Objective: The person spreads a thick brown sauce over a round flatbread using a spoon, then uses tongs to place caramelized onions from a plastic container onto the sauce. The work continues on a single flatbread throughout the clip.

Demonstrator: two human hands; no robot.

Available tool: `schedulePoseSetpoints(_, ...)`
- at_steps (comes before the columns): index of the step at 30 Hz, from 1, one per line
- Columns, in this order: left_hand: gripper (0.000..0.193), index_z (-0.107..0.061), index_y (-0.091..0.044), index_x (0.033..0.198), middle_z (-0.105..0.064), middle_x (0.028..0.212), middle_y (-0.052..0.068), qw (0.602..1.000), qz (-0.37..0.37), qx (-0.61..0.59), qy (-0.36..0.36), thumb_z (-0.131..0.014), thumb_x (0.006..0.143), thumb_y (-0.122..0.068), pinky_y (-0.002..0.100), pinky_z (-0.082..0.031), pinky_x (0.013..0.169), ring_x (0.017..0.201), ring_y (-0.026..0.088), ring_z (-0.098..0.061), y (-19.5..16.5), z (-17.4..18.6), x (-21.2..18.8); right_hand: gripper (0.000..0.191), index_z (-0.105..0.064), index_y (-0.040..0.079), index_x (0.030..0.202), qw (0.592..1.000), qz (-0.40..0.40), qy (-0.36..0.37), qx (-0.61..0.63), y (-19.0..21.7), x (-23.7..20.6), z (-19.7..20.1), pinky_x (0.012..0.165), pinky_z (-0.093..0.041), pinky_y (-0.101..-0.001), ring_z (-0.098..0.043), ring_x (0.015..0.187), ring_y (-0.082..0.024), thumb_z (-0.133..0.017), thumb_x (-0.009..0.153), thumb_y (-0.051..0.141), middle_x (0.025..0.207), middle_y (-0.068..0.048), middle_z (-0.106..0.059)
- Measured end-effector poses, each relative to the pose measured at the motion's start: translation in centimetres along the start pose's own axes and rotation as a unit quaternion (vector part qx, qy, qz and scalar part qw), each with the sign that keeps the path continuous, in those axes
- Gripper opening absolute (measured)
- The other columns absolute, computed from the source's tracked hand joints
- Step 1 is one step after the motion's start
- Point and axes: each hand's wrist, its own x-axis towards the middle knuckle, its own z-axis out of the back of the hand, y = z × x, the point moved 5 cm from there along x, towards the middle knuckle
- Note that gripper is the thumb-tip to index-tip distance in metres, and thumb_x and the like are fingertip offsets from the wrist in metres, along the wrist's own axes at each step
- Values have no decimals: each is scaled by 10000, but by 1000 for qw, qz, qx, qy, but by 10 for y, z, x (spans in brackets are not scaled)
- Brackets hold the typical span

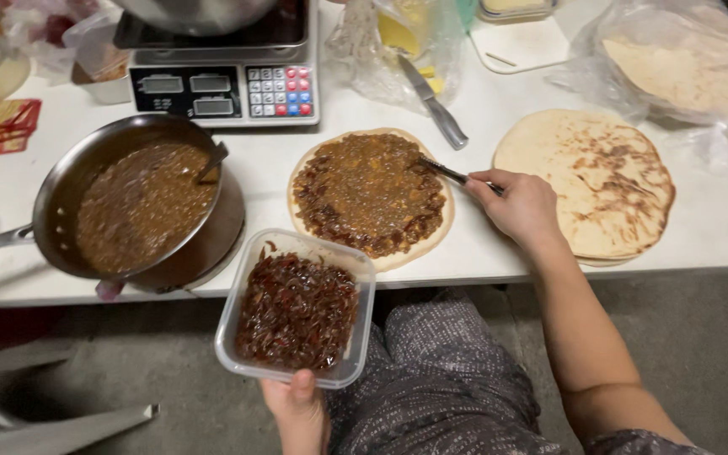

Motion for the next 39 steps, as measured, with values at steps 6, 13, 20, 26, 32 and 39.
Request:
schedulePoseSetpoints(6,1133,-309,14,1540,-487,1483,173,1000,-9,-8,18,-898,717,-494,470,-421,1137,1327,305,-524,-9,-9,-1,291,-818,269,1102,1000,3,-8,10,5,-1,-3,701,-544,-398,-693,678,-280,-740,904,467,709,-122,-720)
schedulePoseSetpoints(13,1111,-294,14,1529,-498,1480,172,1000,-13,15,22,-882,747,-513,463,-411,1157,1350,308,-515,-25,-20,2,265,-789,184,1176,991,16,-7,129,17,-17,15,608,-518,-314,-660,637,-152,-754,939,298,822,-62,-757)
schedulePoseSetpoints(20,1157,-258,-14,1543,-470,1493,172,999,0,-5,32,-895,717,-514,476,-406,1175,1381,313,-498,-44,-35,4,294,-691,44,1325,880,357,-38,311,67,-81,36,632,-524,-238,-682,762,-112,-679,1040,114,999,-97,-744)
schedulePoseSetpoints(26,1181,-238,-17,1543,-451,1488,170,999,-12,-18,49,-906,713,-528,484,-422,1174,1384,312,-490,-52,-39,4,389,-763,37,1157,856,496,87,116,121,-111,9,538,-457,-302,-617,587,-168,-780,829,246,685,-69,-662)
schedulePoseSetpoints(32,1213,-207,-24,1556,-428,1512,176,998,-14,-28,56,-900,714,-555,469,-425,1182,1401,310,-484,-59,-42,3,329,-784,68,1113,892,421,129,101,138,-106,35,540,-492,-284,-646,573,-168,-774,834,241,727,-81,-714)
schedulePoseSetpoints(39,1198,-203,1,1538,-427,1500,207,998,-16,-19,52,-906,728,-531,479,-416,1187,1390,320,-485,-59,-43,5,284,-811,91,1057,920,323,196,107,159,-109,27,480,-538,-281,-721,529,-163,-777,801,211,879,-95,-811)
